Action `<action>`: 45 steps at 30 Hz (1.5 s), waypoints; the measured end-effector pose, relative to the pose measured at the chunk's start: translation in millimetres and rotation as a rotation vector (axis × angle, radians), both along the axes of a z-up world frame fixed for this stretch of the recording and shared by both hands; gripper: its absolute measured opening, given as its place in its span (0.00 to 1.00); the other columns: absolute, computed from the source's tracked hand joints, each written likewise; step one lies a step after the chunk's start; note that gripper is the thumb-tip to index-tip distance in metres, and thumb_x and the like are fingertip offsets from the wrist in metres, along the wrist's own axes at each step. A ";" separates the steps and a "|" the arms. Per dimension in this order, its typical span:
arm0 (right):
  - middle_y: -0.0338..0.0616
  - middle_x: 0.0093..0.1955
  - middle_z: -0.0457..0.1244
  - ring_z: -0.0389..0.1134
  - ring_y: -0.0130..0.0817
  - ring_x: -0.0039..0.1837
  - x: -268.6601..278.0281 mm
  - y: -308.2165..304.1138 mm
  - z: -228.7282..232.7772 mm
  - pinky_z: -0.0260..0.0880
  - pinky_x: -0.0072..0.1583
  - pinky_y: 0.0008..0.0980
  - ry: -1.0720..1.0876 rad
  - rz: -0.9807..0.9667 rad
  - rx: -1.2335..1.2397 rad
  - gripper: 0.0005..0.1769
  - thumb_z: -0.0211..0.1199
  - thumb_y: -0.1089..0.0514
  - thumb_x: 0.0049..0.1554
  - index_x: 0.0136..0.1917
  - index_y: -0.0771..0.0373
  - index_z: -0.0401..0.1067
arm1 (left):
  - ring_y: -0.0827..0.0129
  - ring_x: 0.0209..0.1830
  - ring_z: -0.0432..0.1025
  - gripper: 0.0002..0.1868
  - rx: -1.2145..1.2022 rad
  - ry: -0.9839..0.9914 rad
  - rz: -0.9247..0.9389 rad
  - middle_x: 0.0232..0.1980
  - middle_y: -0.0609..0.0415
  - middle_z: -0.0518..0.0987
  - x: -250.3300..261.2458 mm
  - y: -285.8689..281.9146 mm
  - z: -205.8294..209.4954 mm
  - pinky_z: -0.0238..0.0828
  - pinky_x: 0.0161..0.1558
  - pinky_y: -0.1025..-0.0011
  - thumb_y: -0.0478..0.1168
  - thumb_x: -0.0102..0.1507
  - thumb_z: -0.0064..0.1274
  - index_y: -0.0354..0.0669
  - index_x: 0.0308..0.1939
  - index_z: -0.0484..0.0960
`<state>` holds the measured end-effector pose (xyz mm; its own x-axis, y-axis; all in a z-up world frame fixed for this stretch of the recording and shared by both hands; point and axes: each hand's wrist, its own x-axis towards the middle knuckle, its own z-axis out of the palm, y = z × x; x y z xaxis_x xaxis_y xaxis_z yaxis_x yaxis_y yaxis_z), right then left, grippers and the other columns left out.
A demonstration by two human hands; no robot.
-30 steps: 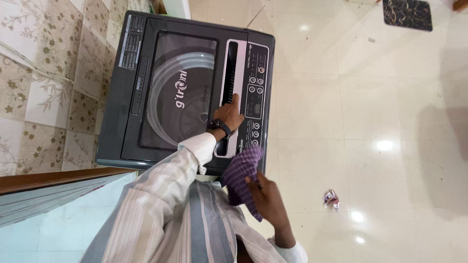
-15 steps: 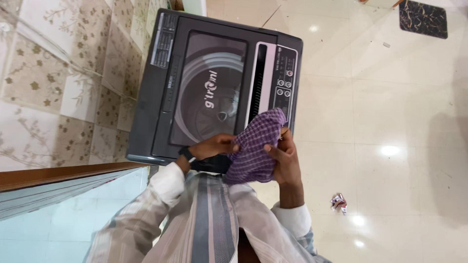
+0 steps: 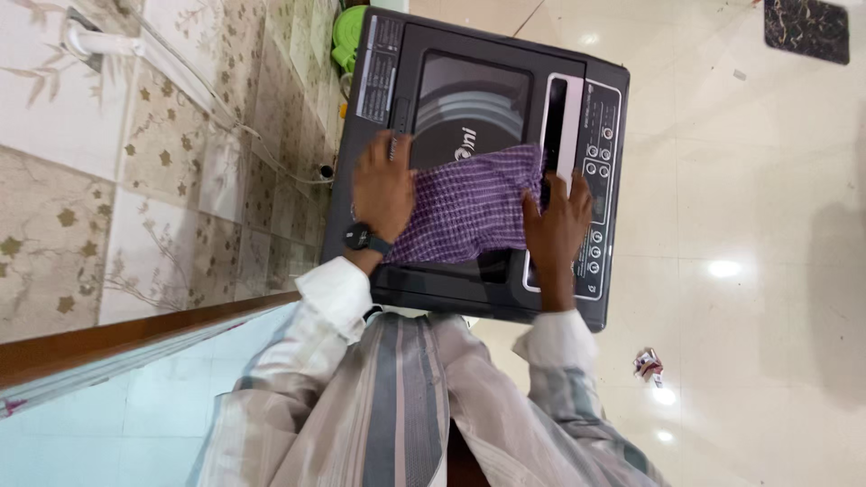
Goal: The person wipes the top lid, control panel, and exterior sides of a top-loading washing machine with a cloth.
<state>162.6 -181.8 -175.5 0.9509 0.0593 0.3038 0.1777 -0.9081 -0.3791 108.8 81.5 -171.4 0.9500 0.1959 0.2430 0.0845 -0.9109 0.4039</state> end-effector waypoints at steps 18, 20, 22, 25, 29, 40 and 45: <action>0.63 0.85 0.42 0.40 0.62 0.85 -39.7 57.5 -100.1 0.36 0.80 0.60 0.044 0.187 -0.206 0.36 0.44 0.39 0.68 0.83 0.59 0.52 | 0.54 0.81 0.46 0.38 0.065 0.154 -0.430 0.82 0.48 0.53 -26.7 -2.3 -86.0 0.36 0.75 0.47 0.64 0.70 0.32 0.51 0.79 0.58; 0.63 0.86 0.41 0.39 0.62 0.86 20.0 70.9 -107.7 0.35 0.81 0.60 -0.017 0.214 -0.201 0.35 0.44 0.40 0.70 0.83 0.59 0.52 | 0.55 0.83 0.46 0.36 0.105 0.130 -0.346 0.83 0.49 0.54 34.3 4.1 -94.1 0.35 0.78 0.46 0.63 0.72 0.33 0.52 0.79 0.58; 0.63 0.86 0.40 0.37 0.62 0.86 87.3 89.9 -106.8 0.34 0.81 0.60 -0.008 0.247 -0.152 0.36 0.45 0.40 0.69 0.84 0.59 0.52 | 0.55 0.82 0.44 0.36 0.101 0.192 -0.261 0.83 0.52 0.53 84.8 10.7 -92.8 0.32 0.76 0.41 0.63 0.70 0.36 0.55 0.79 0.59; 0.65 0.84 0.39 0.35 0.66 0.84 126.2 107.2 -97.7 0.32 0.78 0.62 0.019 0.280 -0.111 0.38 0.47 0.39 0.66 0.83 0.59 0.52 | 0.56 0.84 0.43 0.36 0.107 0.072 -0.104 0.83 0.51 0.53 102.5 13.2 -85.2 0.32 0.77 0.40 0.60 0.69 0.41 0.54 0.78 0.60; 0.64 0.85 0.38 0.34 0.70 0.84 58.0 104.3 -97.0 0.30 0.77 0.69 0.046 0.435 -0.105 0.38 0.47 0.39 0.67 0.83 0.58 0.51 | 0.48 0.84 0.39 0.36 0.077 0.113 0.043 0.84 0.47 0.49 -7.4 -12.9 -76.2 0.31 0.74 0.36 0.57 0.68 0.43 0.51 0.79 0.58; 0.60 0.85 0.41 0.38 0.64 0.85 24.8 138.2 -86.7 0.35 0.78 0.69 0.055 0.778 -0.128 0.37 0.51 0.39 0.65 0.81 0.56 0.53 | 0.49 0.83 0.40 0.35 0.016 0.305 0.256 0.82 0.46 0.50 -84.1 -22.8 -64.3 0.30 0.74 0.37 0.54 0.68 0.40 0.49 0.78 0.56; 0.53 0.86 0.38 0.37 0.59 0.85 156.0 216.7 -108.5 0.35 0.78 0.64 0.074 0.684 -0.147 0.37 0.48 0.40 0.66 0.83 0.52 0.49 | 0.50 0.84 0.39 0.38 0.015 0.247 0.146 0.83 0.45 0.48 53.3 36.5 -85.4 0.27 0.75 0.40 0.54 0.69 0.41 0.43 0.79 0.51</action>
